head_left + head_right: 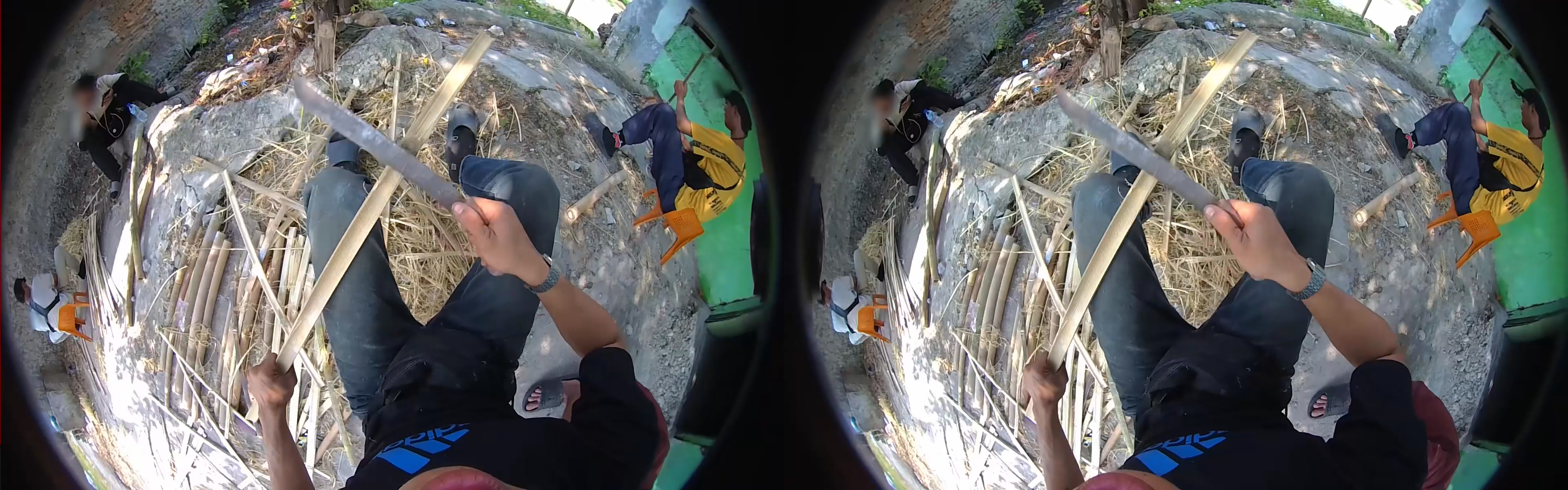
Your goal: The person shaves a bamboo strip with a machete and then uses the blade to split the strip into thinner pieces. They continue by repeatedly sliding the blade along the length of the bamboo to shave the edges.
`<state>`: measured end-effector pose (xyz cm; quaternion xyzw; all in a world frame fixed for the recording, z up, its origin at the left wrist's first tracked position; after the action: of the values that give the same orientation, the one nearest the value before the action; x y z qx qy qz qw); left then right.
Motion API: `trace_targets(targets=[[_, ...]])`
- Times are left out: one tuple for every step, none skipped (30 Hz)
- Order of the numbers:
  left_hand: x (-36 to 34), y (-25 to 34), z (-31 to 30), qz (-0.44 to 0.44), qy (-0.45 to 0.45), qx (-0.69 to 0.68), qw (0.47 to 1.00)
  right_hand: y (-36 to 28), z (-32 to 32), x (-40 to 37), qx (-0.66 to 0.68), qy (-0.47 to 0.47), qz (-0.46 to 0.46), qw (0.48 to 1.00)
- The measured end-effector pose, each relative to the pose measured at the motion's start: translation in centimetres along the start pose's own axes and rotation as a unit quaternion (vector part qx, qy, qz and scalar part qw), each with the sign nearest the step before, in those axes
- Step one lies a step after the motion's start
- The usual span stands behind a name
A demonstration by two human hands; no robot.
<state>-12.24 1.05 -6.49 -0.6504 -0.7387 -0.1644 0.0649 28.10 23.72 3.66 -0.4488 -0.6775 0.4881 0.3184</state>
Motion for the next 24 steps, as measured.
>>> trace_targets(targets=[[0.0,0.3,-0.2,-0.012,-0.006,0.003,1.000,0.9,-1.7,0.8,0.053,0.076,0.034,0.995],[0.3,0.4,0.0,-0.043,-0.027,0.010,0.999,1.8,-3.1,1.0,0.105,0.153,0.069,0.980],[0.4,0.2,0.0,-0.074,-0.046,0.019,0.996,2.5,-2.5,0.8,0.161,0.163,0.123,0.966],[0.5,0.2,0.1,-0.087,-0.070,0.015,0.994,2.8,-1.3,0.2,0.162,0.153,0.123,0.967],[0.4,0.3,0.3,-0.088,-0.091,-0.002,0.992,2.3,0.6,-0.6,0.090,0.106,0.057,0.989],[0.3,0.4,0.5,-0.087,-0.112,-0.019,0.990,1.7,2.3,-1.2,0.019,0.059,-0.010,0.998],[0.1,0.5,0.2,-0.090,-0.110,-0.016,0.990,2.3,2.7,-1.3,0.074,0.048,-0.012,0.996],[0.0,0.7,0.3,-0.091,-0.123,-0.019,0.988,2.5,2.1,-1.0,0.077,0.047,-0.014,0.996],[-0.4,0.8,0.5,-0.093,-0.137,-0.022,0.986,2.5,0.9,-0.3,0.075,0.064,0.004,0.995],[-0.6,0.8,0.6,-0.097,-0.142,-0.021,0.985,2.2,-0.1,0.2,0.071,0.078,0.026,0.994],[-0.5,0.7,0.9,-0.110,-0.151,-0.019,0.982,2.4,-0.6,0.4,0.161,0.136,0.089,0.973],[-0.2,0.6,1.1,-0.120,-0.158,-0.017,0.980,2.5,0.1,0.4,0.162,0.133,0.091,0.974],[0.3,0.9,1.1,-0.125,-0.166,-0.031,0.978,2.6,0.8,0.5,0.169,0.126,0.074,0.975],[0.1,0.7,1.1,-0.125,-0.164,-0.029,0.978,2.9,1.4,0.6,0.176,0.118,0.057,0.976],[-0.3,0.0,1.3,-0.138,-0.171,-0.027,0.975,1.8,2.3,0.1,0.042,0.108,-0.036,0.993],[-0.5,-0.6,1.4,-0.149,-0.177,-0.024,0.973,1.9,1.5,0.0,0.046,0.110,-0.040,0.992],[-0.2,-0.2,0.6,-0.126,-0.167,-0.036,0.977,2.4,0.8,0.0,0.087,0.084,0.033,0.992],[0.3,0.6,0.1,-0.098,-0.163,-0.020,0.982,3.7,0.6,-0.3,0.129,0.055,0.110,0.984],[0.5,0.5,0.2,-0.107,-0.170,-0.013,0.980,3.1,-0.7,0.6,0.089,0.079,0.047,0.992],[0.3,0.5,0.5,-0.118,-0.178,-0.008,0.977,3.4,-1.9,1.3,0.118,0.119,0.033,0.985],[0.5,0.3,0.8,-0.134,-0.160,-0.041,0.977,3.5,-1.9,1.6,0.184,0.124,0.071,0.973],[0.8,0.5,1.0,-0.132,-0.161,-0.039,0.977,3.4,-1.5,1.8,0.250,0.133,0.104,0.954],[1.1,1.1,1.2,-0.126,-0.171,-0.028,0.977,2.8,0.2,1.4,0.166,0.097,0.056,0.980],[1.6,1.5,1.1,-0.120,-0.178,-0.017,0.977,2.4,2.2,0.4,0.079,0.060,0.006,0.995]])
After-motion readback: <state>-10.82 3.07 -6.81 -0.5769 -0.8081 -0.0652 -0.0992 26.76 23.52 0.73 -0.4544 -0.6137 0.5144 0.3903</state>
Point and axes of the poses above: each hand's wrist, its own x-axis towards the middle knuckle, its own z-axis out of the palm, y = z × x, the point moved 9 cm from there along x, towards the middle knuckle, and after that the axes turned 13 degrees about x, right-handed, at the moved point
